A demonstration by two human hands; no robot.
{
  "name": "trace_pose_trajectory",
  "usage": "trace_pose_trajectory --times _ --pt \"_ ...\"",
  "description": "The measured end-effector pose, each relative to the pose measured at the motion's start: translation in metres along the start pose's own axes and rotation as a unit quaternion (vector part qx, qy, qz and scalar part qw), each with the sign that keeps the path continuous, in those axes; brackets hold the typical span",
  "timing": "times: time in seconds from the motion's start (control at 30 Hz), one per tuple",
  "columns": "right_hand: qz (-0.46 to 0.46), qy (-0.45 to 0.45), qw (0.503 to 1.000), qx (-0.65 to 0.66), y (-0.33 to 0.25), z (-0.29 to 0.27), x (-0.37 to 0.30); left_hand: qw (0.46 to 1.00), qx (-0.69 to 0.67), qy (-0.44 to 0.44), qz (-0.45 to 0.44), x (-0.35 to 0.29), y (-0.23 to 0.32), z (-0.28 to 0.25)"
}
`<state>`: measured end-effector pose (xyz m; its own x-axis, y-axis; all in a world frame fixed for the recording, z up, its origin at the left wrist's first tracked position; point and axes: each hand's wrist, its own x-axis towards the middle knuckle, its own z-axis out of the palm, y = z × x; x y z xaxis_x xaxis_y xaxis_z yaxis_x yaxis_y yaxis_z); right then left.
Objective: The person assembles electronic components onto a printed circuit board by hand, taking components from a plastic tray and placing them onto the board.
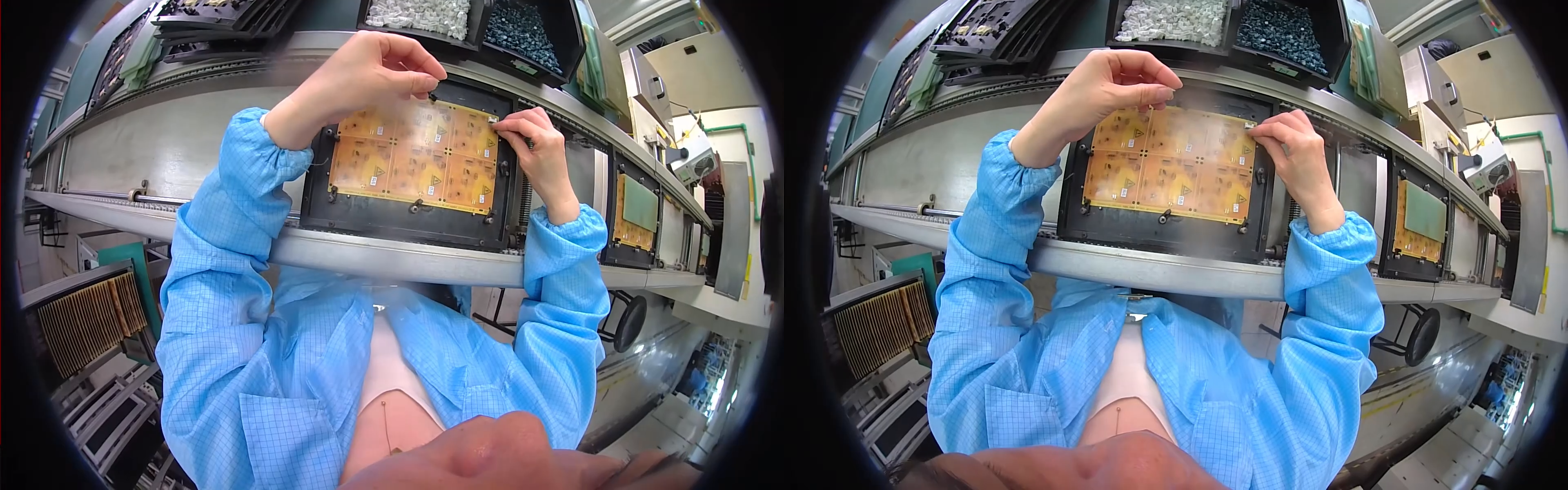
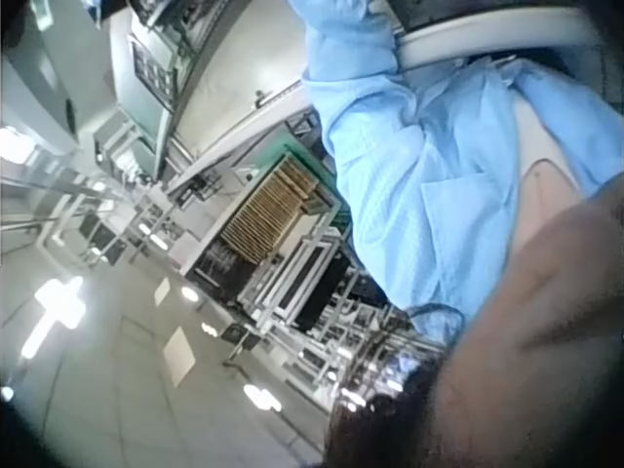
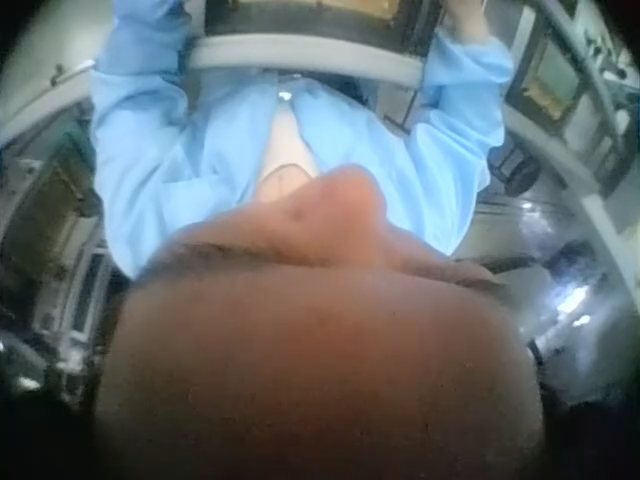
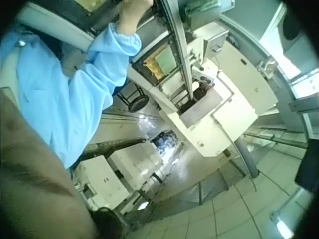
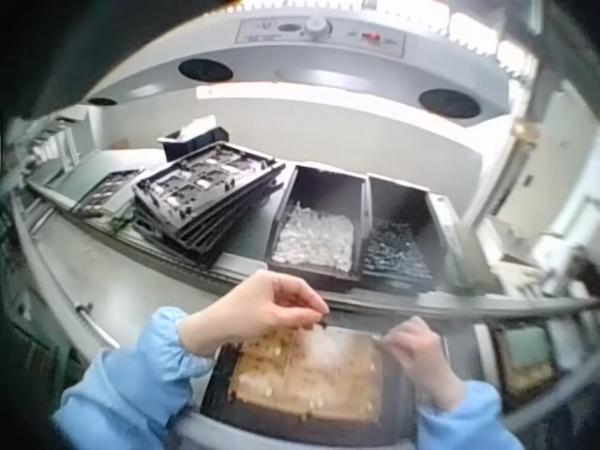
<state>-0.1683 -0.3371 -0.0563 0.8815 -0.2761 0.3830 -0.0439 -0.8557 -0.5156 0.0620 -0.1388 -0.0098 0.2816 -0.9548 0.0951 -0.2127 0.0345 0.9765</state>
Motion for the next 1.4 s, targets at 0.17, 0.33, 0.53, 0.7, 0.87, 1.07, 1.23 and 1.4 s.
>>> trace_pose_trajectory --times 0.17,0.33,0.53,0.7,0.87,1.07,1.23,1.4 --pt "-0.052 0.001 0.997 -0.053 -0.004 -0.002 0.002 1.000 0.004 -0.001 -0.007 0.000 -0.005 0.003" --pt "-0.066 0.033 0.996 -0.056 -0.003 -0.010 0.007 0.996 -0.078 -0.011 -0.047 -0.005 -0.009 0.008" --pt "-0.059 0.109 0.977 -0.171 0.033 -0.032 0.078 0.996 -0.061 -0.026 -0.053 -0.009 -0.006 0.020" --pt "0.092 -0.032 0.955 -0.279 0.044 -0.024 0.125 1.000 0.008 0.003 -0.003 -0.003 -0.023 0.025" --pt "0.086 -0.059 0.934 -0.340 0.044 -0.016 0.143 0.996 0.084 -0.002 0.007 -0.001 -0.022 0.029" --pt "0.091 -0.036 0.896 -0.434 0.066 0.001 0.141 0.973 0.194 -0.076 0.101 0.013 -0.014 0.067" --pt "-0.196 0.186 0.950 -0.155 0.085 -0.003 0.126 0.943 0.305 -0.109 0.075 0.025 -0.017 0.103" --pt "-0.020 0.121 0.968 -0.221 0.055 -0.011 0.119 0.898 0.417 -0.116 0.079 0.031 -0.016 0.116"
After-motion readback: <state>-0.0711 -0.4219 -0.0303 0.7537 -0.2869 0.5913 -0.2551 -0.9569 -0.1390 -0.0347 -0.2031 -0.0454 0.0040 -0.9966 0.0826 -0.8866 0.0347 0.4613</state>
